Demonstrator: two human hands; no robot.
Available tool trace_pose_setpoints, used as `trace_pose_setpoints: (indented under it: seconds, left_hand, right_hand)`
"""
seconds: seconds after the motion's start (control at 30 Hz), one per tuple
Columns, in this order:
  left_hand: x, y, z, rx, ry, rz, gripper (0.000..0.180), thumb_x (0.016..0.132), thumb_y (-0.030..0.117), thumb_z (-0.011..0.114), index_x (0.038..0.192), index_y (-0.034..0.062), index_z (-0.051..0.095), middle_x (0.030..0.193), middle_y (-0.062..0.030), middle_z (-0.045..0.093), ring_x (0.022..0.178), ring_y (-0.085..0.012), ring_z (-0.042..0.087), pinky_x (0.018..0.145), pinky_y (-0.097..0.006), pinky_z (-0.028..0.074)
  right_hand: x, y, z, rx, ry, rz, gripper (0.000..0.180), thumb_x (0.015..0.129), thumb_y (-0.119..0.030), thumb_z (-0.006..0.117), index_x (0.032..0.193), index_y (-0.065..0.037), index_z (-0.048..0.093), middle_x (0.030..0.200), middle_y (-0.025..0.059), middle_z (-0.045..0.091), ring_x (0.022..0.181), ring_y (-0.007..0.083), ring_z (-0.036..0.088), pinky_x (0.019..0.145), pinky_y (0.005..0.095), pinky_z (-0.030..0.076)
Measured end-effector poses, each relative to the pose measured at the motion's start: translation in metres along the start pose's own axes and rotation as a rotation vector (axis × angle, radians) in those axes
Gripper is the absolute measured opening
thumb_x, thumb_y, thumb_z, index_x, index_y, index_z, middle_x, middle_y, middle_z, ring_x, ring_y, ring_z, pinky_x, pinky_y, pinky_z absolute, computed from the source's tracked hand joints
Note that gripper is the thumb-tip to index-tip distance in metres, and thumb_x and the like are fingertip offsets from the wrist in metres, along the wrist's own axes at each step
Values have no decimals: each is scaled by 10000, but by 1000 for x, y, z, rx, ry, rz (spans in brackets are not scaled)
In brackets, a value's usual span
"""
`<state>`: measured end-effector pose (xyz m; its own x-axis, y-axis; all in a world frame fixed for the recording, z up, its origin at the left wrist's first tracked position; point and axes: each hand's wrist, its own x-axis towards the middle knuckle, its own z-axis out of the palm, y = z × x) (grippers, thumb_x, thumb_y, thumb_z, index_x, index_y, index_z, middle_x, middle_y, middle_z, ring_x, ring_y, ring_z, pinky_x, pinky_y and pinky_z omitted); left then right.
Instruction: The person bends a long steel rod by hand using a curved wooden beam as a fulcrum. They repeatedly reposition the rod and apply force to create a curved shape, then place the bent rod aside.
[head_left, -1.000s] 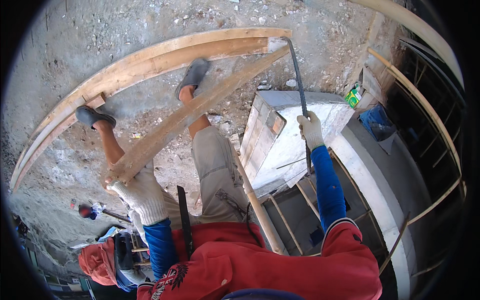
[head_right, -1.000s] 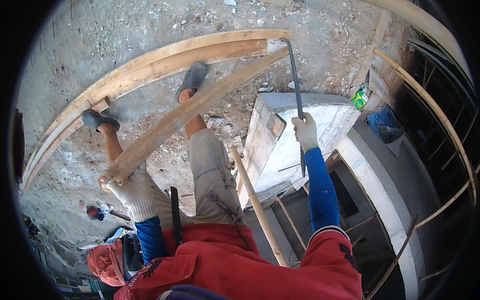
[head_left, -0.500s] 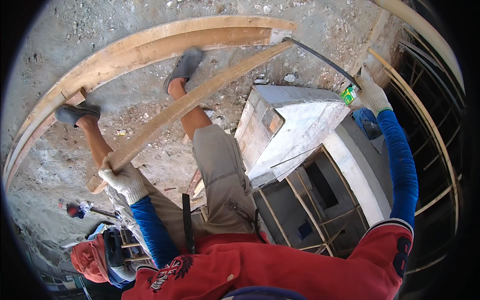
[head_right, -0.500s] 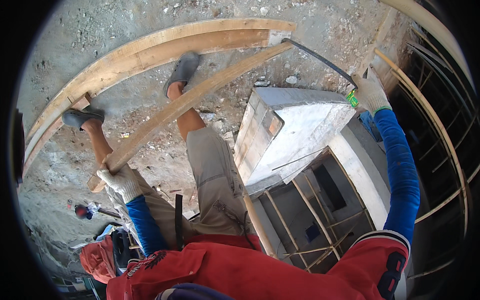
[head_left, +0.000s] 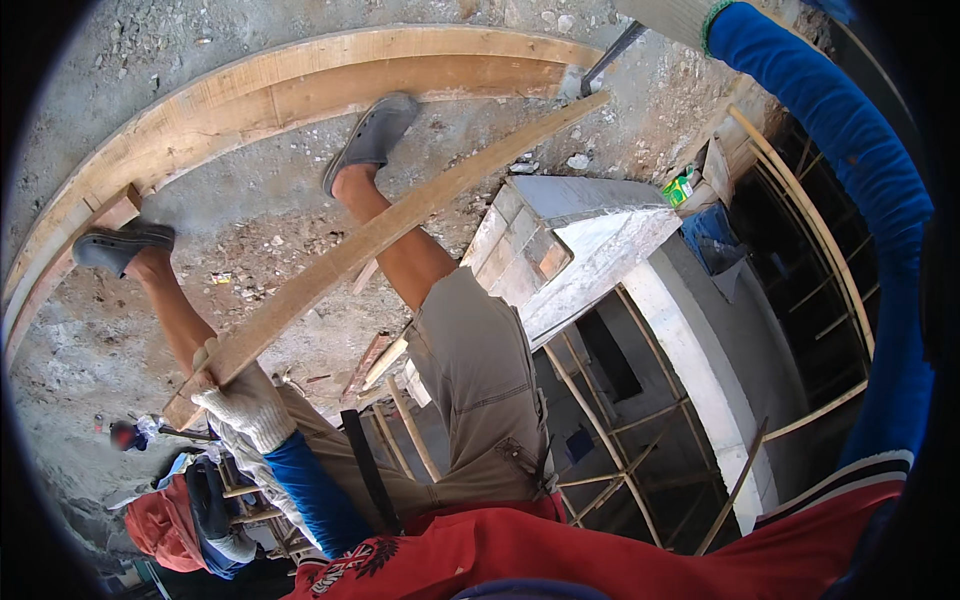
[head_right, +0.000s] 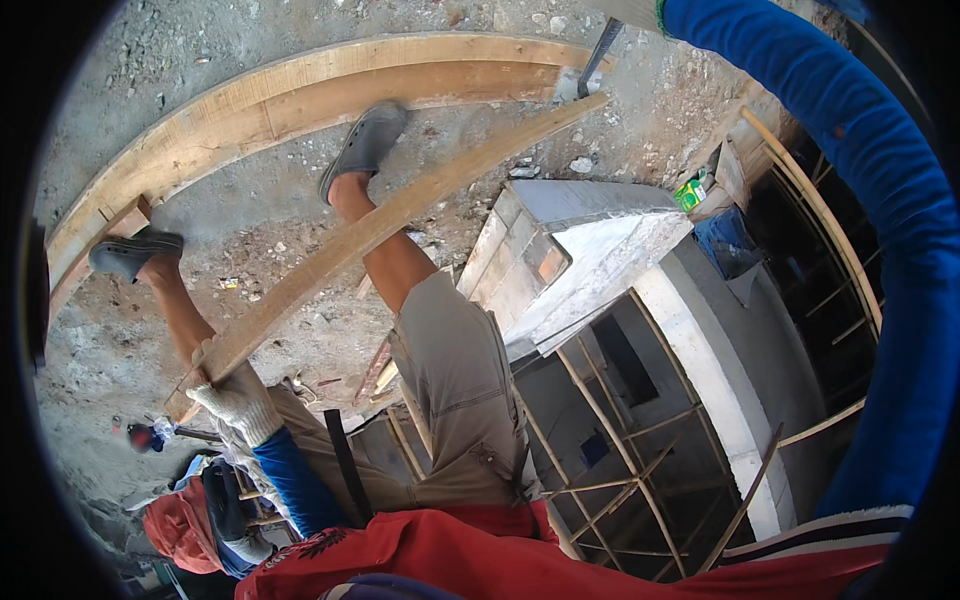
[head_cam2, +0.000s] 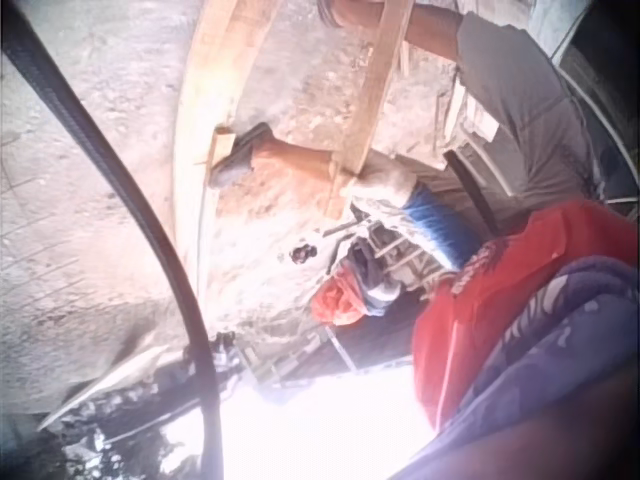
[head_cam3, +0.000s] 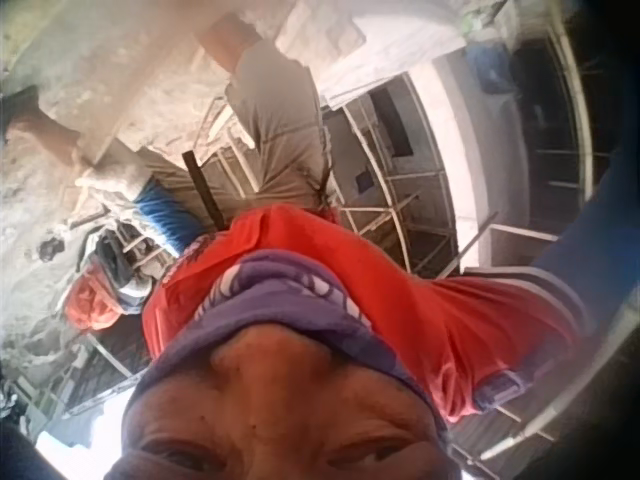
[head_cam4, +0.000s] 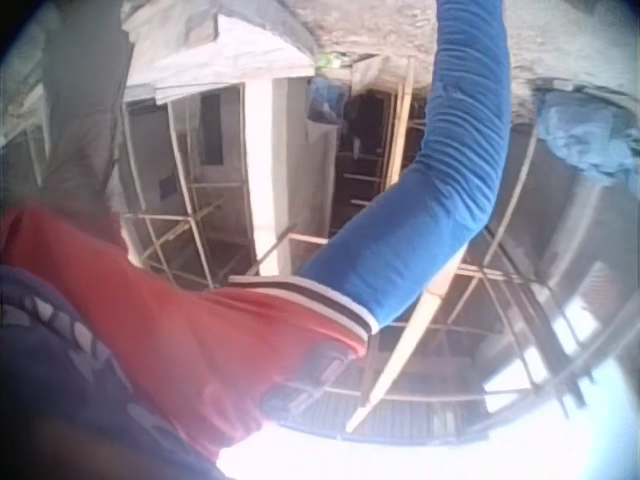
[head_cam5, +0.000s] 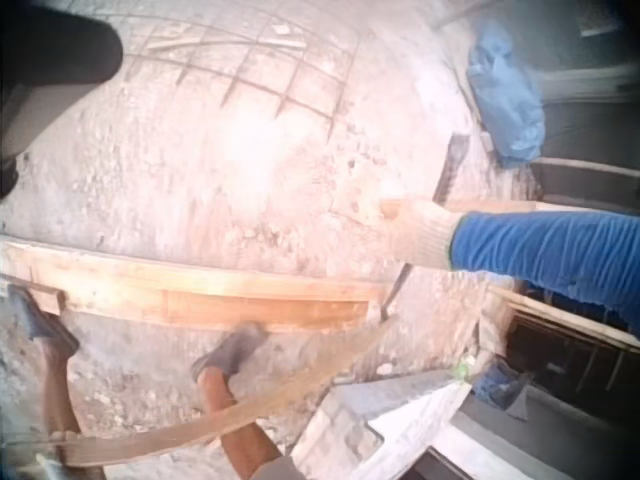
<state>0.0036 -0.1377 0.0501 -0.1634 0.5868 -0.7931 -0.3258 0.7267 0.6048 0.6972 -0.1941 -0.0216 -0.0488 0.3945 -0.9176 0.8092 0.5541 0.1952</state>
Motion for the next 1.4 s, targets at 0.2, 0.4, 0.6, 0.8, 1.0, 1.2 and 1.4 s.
trace_pose_setpoints:
  seconds: [0.2, 0.4, 0.6, 0.8, 1.0, 1.2, 1.4]
  left_hand:
    - [20, 12, -20, -166, -240, -182, 310, 919, 248, 809, 900, 106, 534, 881, -14, 475, 901, -223, 508, 1056, -460, 429]
    - [-66, 20, -15, -5, -12, -67, 426, 842, 305, 867, 943, 145, 485, 840, 17, 418, 872, -213, 493, 1068, -492, 426]
    - [-41, 11, 10, 68, -146, -80, 422, 887, 334, 833, 1127, 76, 601, 1005, -73, 626, 1123, -325, 664, 1127, -562, 457]
    - [-47, 15, 0, 64, -179, -87, 540, 888, 340, 847, 1300, 69, 626, 1214, -153, 705, 1252, -379, 654, 1203, -586, 420]
    - [-69, 17, 3, 94, -209, -106, 542, 890, 399, 846, 1301, 106, 648, 1247, -134, 712, 1268, -377, 647, 1202, -600, 412]
    - [-10, 12, -4, 52, -206, -154, 530, 878, 351, 856, 1277, 71, 648, 1237, -161, 713, 1275, -380, 639, 1205, -571, 420]
    - [40, 25, 0, 76, -179, -143, 571, 913, 386, 818, 1281, -5, 624, 1237, -189, 708, 1291, -402, 631, 1252, -591, 355]
  right_hand:
    - [126, -27, -51, 3, 98, -19, 164, 898, -118, 685, 1015, -76, 793, 989, 148, 788, 983, 334, 779, 790, 487, 631]
    - [143, -59, -74, -3, 132, -18, 159, 899, -132, 690, 1002, -77, 797, 983, 144, 792, 974, 327, 782, 775, 483, 633]
    - [3, -53, -24, -109, -158, 33, 156, 899, -147, 695, 989, -77, 801, 977, 140, 796, 966, 320, 786, 761, 480, 636]
    - [-177, -30, -29, 888, -1033, 500, 345, 981, -282, 633, 1166, 1, 701, 1066, 268, 754, 1043, 438, 736, 896, 527, 587]
    - [-297, -165, 45, 801, -725, 463, 561, 942, -216, 677, 1448, -65, 488, 974, 268, 745, 977, 463, 724, 819, 572, 583]
    - [-225, -52, 23, 469, -596, 180, 416, 962, -217, 676, 1352, -101, 589, 1065, 209, 754, 1015, 414, 739, 838, 520, 613]
    - [50, 29, 3, 167, -78, -19, 228, 959, -208, 607, 1028, -105, 798, 1060, 117, 791, 905, 318, 765, 763, 487, 601]
